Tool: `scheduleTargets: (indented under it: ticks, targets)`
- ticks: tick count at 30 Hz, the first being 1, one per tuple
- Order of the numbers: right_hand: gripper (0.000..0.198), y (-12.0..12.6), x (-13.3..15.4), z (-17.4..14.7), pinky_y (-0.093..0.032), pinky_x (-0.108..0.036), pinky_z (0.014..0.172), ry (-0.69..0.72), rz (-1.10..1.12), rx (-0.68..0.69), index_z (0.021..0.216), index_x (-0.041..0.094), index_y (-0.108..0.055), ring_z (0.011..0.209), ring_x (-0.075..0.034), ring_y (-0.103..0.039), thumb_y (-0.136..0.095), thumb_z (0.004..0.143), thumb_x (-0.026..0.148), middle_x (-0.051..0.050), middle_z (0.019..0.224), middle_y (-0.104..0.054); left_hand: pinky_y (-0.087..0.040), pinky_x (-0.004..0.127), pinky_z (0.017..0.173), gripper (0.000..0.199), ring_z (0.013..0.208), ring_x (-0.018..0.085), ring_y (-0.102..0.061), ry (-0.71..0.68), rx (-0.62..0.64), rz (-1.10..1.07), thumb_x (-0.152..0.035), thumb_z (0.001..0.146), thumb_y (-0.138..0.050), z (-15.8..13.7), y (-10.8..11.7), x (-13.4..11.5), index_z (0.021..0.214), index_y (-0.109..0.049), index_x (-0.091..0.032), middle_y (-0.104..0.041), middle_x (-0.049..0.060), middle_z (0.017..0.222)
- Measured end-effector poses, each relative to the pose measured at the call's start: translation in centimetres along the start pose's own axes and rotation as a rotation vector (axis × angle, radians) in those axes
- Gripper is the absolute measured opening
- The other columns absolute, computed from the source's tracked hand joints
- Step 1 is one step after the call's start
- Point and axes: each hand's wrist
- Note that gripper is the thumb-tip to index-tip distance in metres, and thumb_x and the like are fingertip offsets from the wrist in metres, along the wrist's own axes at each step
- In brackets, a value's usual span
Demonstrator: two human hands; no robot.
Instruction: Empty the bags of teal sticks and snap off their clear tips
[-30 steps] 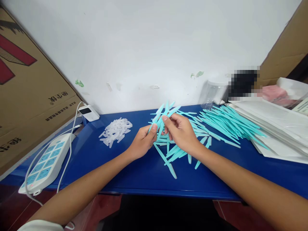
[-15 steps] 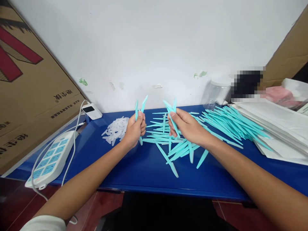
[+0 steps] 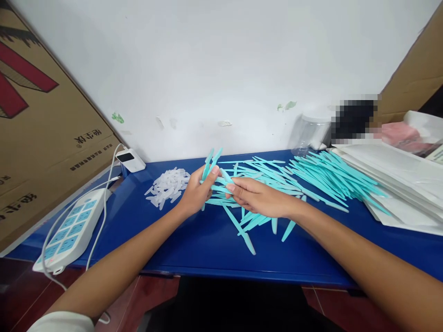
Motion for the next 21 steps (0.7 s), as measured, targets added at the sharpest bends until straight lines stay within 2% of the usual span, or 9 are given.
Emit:
scheduleTargets:
  ticks: [2, 5, 8, 11, 14, 16, 18, 21]
  targets:
    - [0.051, 0.1, 0.1, -0.1, -0.029, -0.023, 0.048, -0.025, -0.062, 0.039, 0.088, 0.021, -0.051, 0.055, -0.008, -0.029, -0.05, 0.102, 0.07, 0.007, 0.068, -0.035, -0.027, 0.026, 0.055, 0.055, 0.058, 0.01, -0.032, -0.083, 0.017, 0.12, -0.066, 0.101, -0.055, -0.2, 0.0, 0.1, 0.073, -0.048, -0.019, -0.037, -0.004, 0.065]
    - [0.055, 0.1, 0.2, -0.3, -0.032, -0.024, 0.05, -0.049, -0.156, 0.095, 0.096, 0.019, -0.062, 0.056, -0.009, -0.032, -0.044, 0.104, 0.07, 0.005, 0.068, -0.038, -0.022, 0.028, 0.057, 0.064, 0.059, 0.011, -0.03, -0.168, 0.077, 0.272, -0.064, 0.103, -0.053, -0.4, 0.3, 0.1, 0.06, -0.04, -0.019, -0.034, -0.003, 0.061]
    - [0.059, -0.1, 0.3, -0.4, -0.035, -0.025, 0.052, -0.066, -0.225, 0.1, 0.099, 0.018, -0.066, 0.059, -0.01, -0.035, -0.042, 0.104, 0.072, 0.003, 0.072, -0.042, -0.023, 0.029, 0.056, 0.067, 0.055, 0.011, -0.031, -0.196, 0.222, 0.336, -0.062, 0.106, -0.048, -0.5, 0.5, -0.4, 0.055, -0.053, -0.018, -0.037, -0.003, 0.054]
    - [0.061, -0.3, 0.5, -0.5, -0.041, -0.027, 0.06, -0.09, -0.29, 0.105, 0.106, 0.018, -0.068, 0.066, -0.012, -0.042, -0.041, 0.103, 0.073, -0.001, 0.08, -0.049, -0.034, 0.026, 0.061, 0.068, 0.057, 0.012, -0.046, -0.177, 0.385, 0.336, -0.059, 0.109, -0.043, -0.5, 0.7, -1.0, 0.064, -0.071, -0.017, -0.058, 0.001, 0.059]
    - [0.06, -0.4, 0.8, -0.4, -0.045, -0.03, 0.068, -0.057, -0.326, 0.096, 0.111, 0.018, -0.067, 0.075, -0.015, -0.048, -0.043, 0.103, 0.072, -0.003, 0.089, -0.054, -0.041, 0.025, 0.069, 0.066, 0.066, 0.014, -0.058, -0.131, 0.444, 0.287, -0.058, 0.109, -0.043, -0.4, 0.8, -1.1, 0.069, -0.071, -0.015, -0.069, 0.004, 0.069]
    - [0.055, -0.2, 0.8, -0.4, -0.045, -0.031, 0.071, -0.019, -0.343, 0.072, 0.107, 0.019, -0.064, 0.077, -0.015, -0.05, -0.046, 0.103, 0.07, -0.002, 0.09, -0.053, -0.038, 0.026, 0.065, 0.063, 0.063, 0.013, -0.053, -0.128, 0.387, 0.269, -0.059, 0.108, -0.045, -0.3, 0.9, -0.9, 0.066, -0.062, -0.015, -0.062, 0.002, 0.065]
    - [0.049, 0.0, 0.7, -0.2, -0.045, -0.031, 0.072, 0.018, -0.357, 0.033, 0.096, 0.019, -0.059, 0.074, -0.014, -0.05, -0.049, 0.104, 0.066, -0.001, 0.085, -0.052, -0.031, 0.026, 0.06, 0.061, 0.059, 0.011, -0.039, -0.143, 0.293, 0.288, -0.059, 0.107, -0.048, 0.0, 1.1, -0.5, 0.062, -0.047, -0.018, -0.046, -0.002, 0.061]
    - [0.049, 0.6, 0.4, -0.1, -0.045, -0.031, 0.071, 0.057, -0.386, -0.027, 0.083, 0.02, -0.053, 0.07, -0.013, -0.049, -0.046, 0.106, 0.063, 0.0, 0.079, -0.053, -0.024, 0.027, 0.059, 0.058, 0.062, 0.011, -0.027, -0.147, 0.202, 0.322, -0.06, 0.106, -0.049, 0.3, 1.4, 0.0, 0.067, -0.03, -0.02, -0.029, -0.004, 0.066]
Point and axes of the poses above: each hand's wrist, its own z-axis towards the middle knuckle, its own y-axis out of the back of the hand, x = y × z
